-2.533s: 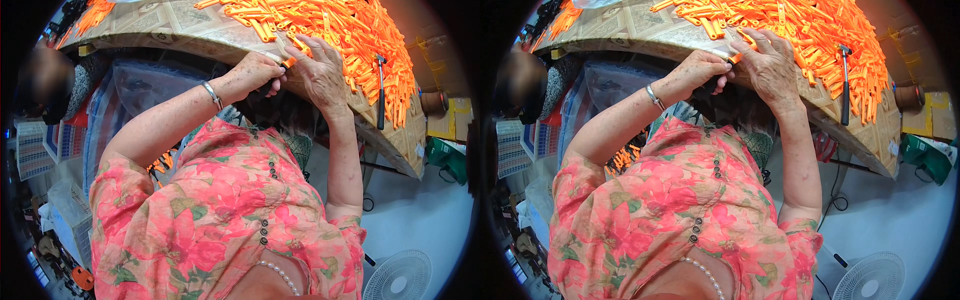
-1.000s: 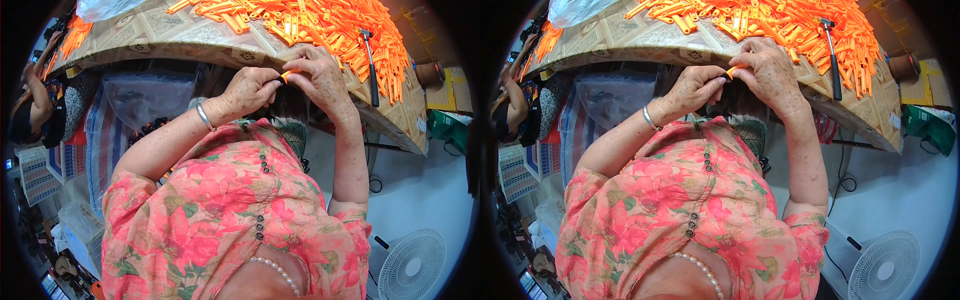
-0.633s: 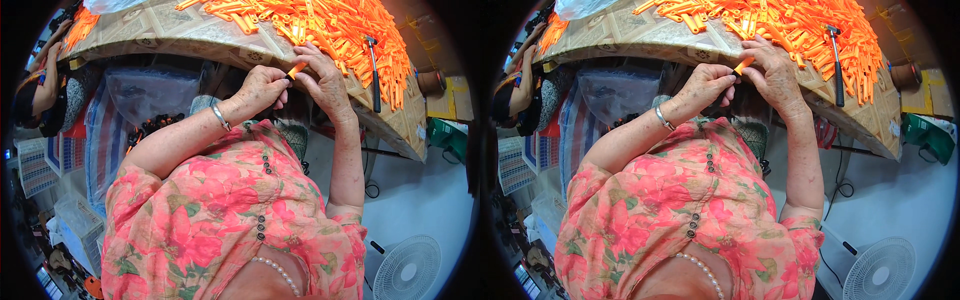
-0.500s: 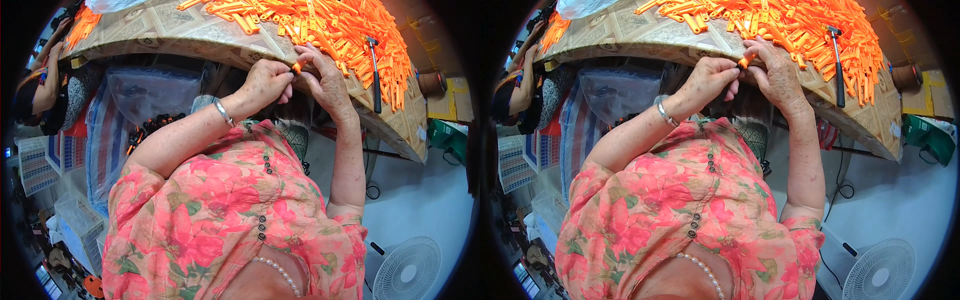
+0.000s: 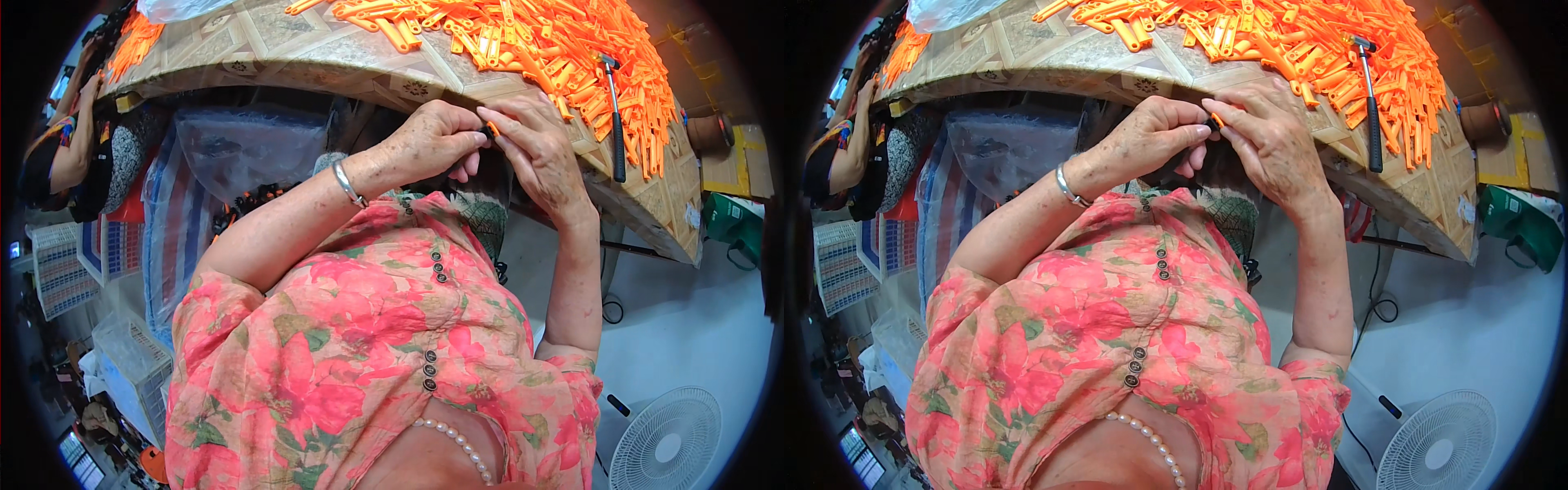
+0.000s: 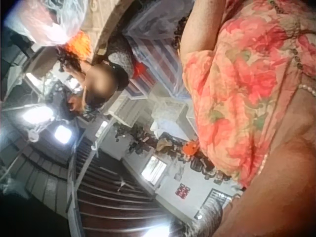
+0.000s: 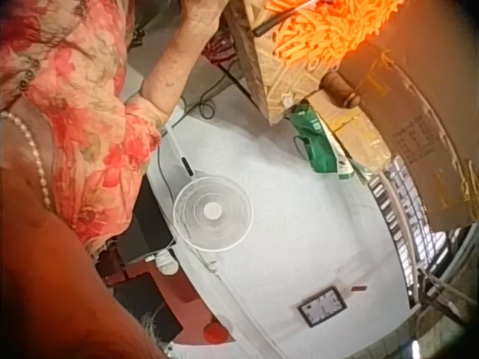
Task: The person inserts orange plastic rods into black plastic handles and uses a hammer to secure them. They repeat this process for multiple units, placing finished assemblies on a wooden table. A second person works in the background.
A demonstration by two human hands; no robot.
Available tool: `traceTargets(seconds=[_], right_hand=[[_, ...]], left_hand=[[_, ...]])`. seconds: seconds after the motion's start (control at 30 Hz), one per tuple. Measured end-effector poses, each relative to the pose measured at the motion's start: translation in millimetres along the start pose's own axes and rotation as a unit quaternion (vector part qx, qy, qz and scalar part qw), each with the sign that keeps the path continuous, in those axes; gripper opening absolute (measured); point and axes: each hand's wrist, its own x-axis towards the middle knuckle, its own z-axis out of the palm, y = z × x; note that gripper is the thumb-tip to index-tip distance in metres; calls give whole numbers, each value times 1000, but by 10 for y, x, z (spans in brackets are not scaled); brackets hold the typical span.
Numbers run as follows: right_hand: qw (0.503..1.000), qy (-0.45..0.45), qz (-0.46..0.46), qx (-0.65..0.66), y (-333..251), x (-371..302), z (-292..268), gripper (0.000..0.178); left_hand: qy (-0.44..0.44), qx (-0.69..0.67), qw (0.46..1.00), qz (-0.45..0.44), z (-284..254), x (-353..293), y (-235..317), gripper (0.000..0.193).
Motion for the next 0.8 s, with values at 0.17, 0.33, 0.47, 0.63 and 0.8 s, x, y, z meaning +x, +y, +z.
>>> traceTargets(seconds=[0.17,0.33,0.47,0.63,0.8], right_hand=[[998,35,40,-15,-342,-212,-217,32],[973,32,159,165,-381,-339,-257,20],[955,-24,223,192,-432,-304,-384,14],[946,-44,232,221,-421,-329,-337,11],[951,-33,246,184,-452,-369,-303,12]], left_hand=[[-82,146,983,70,15,-88,123,17],[-83,299,934,175,88,-92,187,15],[-78,357,899,243,86,-96,200,15],[-72,422,862,270,109,-146,255,14],[-21,435,853,288,222,-175,159,15]])
